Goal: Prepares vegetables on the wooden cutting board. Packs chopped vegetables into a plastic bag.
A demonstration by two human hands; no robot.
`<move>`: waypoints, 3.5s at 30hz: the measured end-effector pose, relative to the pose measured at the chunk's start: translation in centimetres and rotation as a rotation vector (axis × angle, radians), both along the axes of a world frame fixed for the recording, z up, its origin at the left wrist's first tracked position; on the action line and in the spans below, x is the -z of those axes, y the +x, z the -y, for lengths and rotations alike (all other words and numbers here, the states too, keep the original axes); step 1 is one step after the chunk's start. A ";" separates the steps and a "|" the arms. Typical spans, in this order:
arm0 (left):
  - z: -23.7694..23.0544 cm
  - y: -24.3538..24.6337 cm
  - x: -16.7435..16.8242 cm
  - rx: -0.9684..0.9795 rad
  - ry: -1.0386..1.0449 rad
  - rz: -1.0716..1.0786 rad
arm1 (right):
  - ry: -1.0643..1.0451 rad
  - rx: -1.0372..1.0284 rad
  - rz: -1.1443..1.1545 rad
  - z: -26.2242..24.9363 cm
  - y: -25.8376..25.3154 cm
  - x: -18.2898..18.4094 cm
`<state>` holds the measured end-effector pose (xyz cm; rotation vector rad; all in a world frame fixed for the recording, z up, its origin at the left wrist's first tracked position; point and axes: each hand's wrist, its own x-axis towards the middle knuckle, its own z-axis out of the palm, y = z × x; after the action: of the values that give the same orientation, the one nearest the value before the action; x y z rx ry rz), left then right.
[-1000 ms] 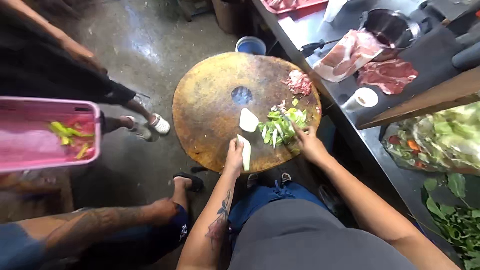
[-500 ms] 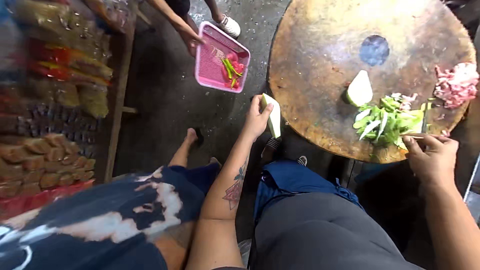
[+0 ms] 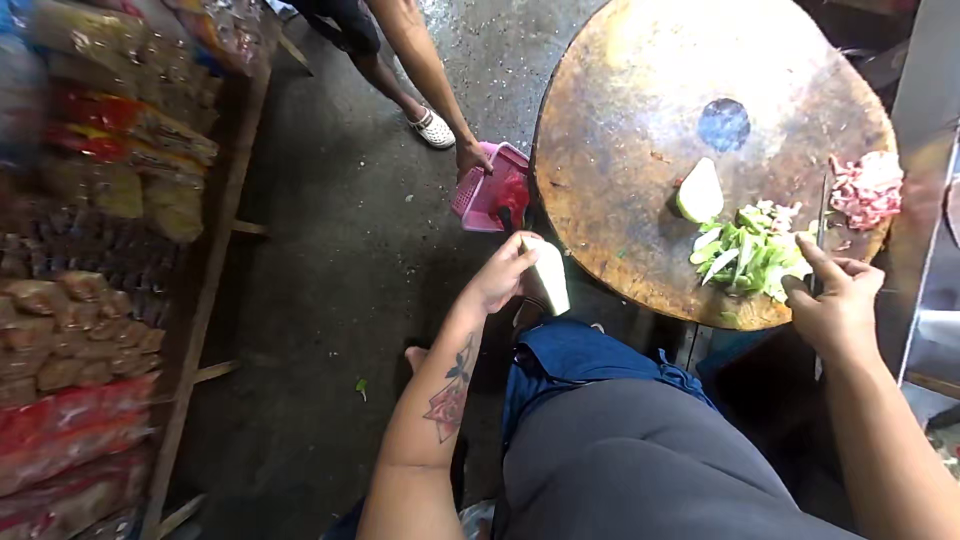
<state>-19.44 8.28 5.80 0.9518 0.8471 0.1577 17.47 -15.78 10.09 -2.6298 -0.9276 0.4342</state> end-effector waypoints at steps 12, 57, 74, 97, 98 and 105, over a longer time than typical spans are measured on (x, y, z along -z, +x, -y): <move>2.7 -5.6 4.9 0.157 -0.506 0.134 | 0.106 0.072 0.016 3.8 0.0 -0.5; 3.7 18.2 4.0 0.263 0.803 -0.204 | 0.152 0.138 -0.560 6.1 -6.7 1.2; 1.8 18.8 4.2 0.582 0.944 -0.330 | -0.535 0.013 -0.426 0.8 -9.8 3.5; 1.4 18.4 4.6 0.555 0.885 -0.287 | -0.313 -0.031 -0.693 0.3 -9.9 5.3; 1.3 18.4 4.6 0.558 0.885 -0.273 | -0.260 -0.021 -0.719 0.7 -9.6 5.7; 1.3 18.2 4.7 0.542 0.866 -0.248 | 0.055 -0.050 -0.825 1.6 -12.3 -0.8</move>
<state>-1.26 6.96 1.13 2.0133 0.7100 -0.0802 5.16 -17.34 10.93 -2.0450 -0.6912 1.3374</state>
